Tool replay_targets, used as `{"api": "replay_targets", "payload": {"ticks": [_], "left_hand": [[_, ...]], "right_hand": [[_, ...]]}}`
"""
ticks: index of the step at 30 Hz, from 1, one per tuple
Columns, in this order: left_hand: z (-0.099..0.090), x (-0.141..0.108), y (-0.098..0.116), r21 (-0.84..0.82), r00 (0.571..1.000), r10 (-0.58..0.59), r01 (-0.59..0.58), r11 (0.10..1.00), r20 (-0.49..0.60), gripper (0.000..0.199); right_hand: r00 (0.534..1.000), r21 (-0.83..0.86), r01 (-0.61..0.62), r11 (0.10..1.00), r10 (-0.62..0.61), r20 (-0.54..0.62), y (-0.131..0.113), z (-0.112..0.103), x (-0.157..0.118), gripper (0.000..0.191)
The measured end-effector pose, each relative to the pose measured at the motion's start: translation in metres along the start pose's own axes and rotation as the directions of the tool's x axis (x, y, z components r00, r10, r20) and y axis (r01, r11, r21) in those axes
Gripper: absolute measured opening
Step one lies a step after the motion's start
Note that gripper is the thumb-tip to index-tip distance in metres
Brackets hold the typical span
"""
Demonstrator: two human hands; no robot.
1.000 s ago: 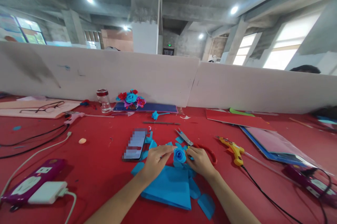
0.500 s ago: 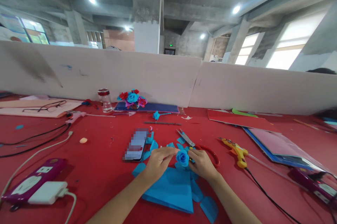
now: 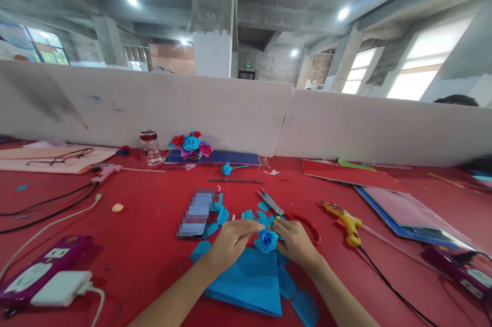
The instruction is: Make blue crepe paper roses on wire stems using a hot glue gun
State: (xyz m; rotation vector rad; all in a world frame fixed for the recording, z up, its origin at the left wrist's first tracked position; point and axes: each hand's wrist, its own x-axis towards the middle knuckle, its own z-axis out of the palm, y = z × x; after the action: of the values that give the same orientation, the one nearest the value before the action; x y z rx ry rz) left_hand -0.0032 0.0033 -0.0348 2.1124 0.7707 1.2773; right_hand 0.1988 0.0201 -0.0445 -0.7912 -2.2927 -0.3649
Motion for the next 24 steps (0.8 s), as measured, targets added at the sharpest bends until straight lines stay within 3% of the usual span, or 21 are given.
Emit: {"api": "replay_targets", "payload": {"ticks": [8, 13, 15, 18, 21, 24], "left_hand": [[0.000, 0.002, -0.004, 0.045, 0.998, -0.057, 0.056, 0.997, 0.013, 0.032], [0.000, 0.003, -0.005, 0.093, 0.999, -0.026, 0.022, 0.995, 0.044, 0.028], [0.000, 0.003, -0.006, 0.107, 0.999, -0.006, 0.001, 0.994, 0.050, 0.026], [0.001, 0.001, -0.008, 0.129, 0.998, 0.013, -0.020, 0.991, 0.059, 0.026], [0.002, 0.000, -0.009, 0.127, 0.999, 0.010, -0.016, 0.992, 0.050, 0.026], [0.003, -0.001, -0.009, 0.101, 0.999, 0.012, -0.016, 0.995, 0.039, 0.023]], "right_hand": [[0.993, 0.046, -0.047, 0.998, 0.052, -0.107, -0.007, -0.004, 0.001, 0.021], [0.994, 0.095, -0.063, 0.993, 0.071, -0.084, -0.010, -0.003, 0.000, 0.009], [0.986, 0.165, -0.148, 0.975, 0.158, -0.049, -0.013, 0.002, 0.000, 0.027], [0.955, 0.349, -0.295, 0.889, 0.271, 0.117, -0.019, 0.011, 0.002, 0.055], [0.923, 0.492, -0.383, 0.782, 0.297, 0.246, -0.025, 0.017, 0.003, 0.053], [0.900, 0.598, -0.433, 0.675, 0.362, 0.243, -0.027, 0.017, 0.005, 0.056]]}}
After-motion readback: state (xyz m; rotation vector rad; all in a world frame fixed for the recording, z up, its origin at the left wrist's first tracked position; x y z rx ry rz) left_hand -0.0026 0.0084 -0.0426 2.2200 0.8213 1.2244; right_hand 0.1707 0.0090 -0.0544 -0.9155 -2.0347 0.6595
